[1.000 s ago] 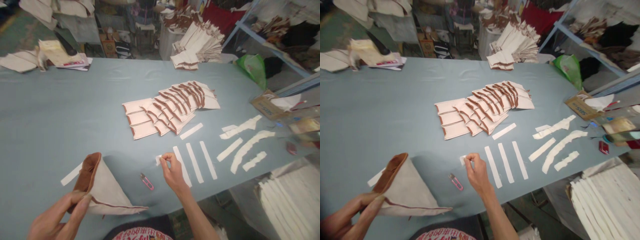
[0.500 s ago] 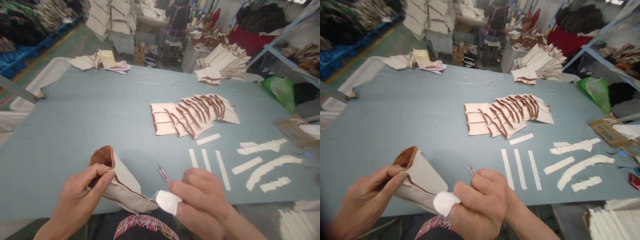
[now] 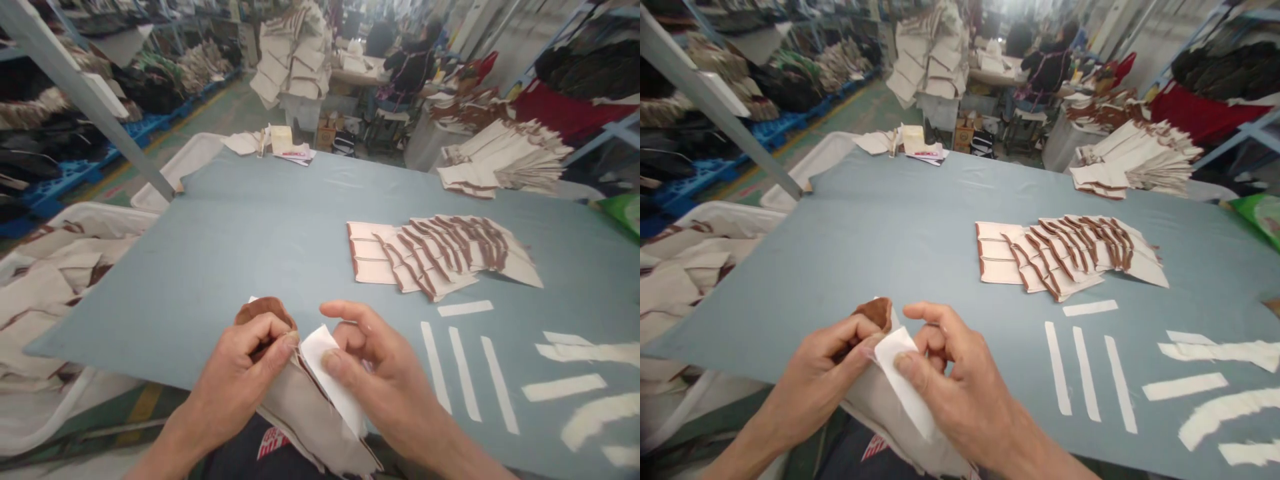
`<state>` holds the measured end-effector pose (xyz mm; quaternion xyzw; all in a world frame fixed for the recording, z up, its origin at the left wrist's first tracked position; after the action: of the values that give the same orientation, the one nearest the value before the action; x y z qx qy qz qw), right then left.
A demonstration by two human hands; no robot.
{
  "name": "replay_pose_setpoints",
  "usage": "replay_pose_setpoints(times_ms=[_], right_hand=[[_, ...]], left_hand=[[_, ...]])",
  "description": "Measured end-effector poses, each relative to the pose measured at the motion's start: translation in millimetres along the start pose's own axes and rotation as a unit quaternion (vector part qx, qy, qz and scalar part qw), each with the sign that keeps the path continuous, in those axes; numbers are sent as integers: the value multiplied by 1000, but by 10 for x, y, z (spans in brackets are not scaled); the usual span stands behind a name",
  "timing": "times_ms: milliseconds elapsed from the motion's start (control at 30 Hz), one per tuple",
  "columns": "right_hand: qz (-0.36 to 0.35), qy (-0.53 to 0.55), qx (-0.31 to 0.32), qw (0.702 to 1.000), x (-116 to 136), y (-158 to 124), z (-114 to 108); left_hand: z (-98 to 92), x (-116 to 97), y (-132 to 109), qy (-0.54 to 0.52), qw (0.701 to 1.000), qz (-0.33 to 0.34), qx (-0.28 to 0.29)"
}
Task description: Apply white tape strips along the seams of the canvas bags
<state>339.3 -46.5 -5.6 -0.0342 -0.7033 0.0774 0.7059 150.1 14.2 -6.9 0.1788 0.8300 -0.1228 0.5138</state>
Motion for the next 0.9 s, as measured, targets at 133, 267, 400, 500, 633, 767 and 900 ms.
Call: replay_pose_setpoints(times_ms=[133,267,400,500,633,767,900], right_hand=[[16,-52,31,998,55,34,94],[45,-48,59,996,60,108,241],[82,-57,71,993,68,195,344],[95,-72,58,991,61,234,362],[117,-85,51,988,35,235,365],[113,-93,69,987,42,214,364],[89,-71,84,990,72,205,331]], left_hand=[[-65,89,-95,0,1000,-9,5],[-71,133,-131,-35,999,-26,16],[-92,116,-145,-54,998,-44,-9],[-123,107,-177,-72,996,-49,-12],[-169,109,-219,-78,996,-49,-11],[-210,86,-211,-92,995,-43,1],[-222,93,-204,-128,989,-59,40]])
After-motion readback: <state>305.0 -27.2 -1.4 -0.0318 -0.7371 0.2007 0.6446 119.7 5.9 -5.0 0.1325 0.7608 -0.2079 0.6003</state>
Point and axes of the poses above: each hand's wrist, its own y-axis towards the middle knuckle, its own z-axis out of the palm, x = y × z, the point moved 2 cm from there along y, towards the middle knuckle, and after that the axes turned 1 degree about -z, right-handed, at the moved point
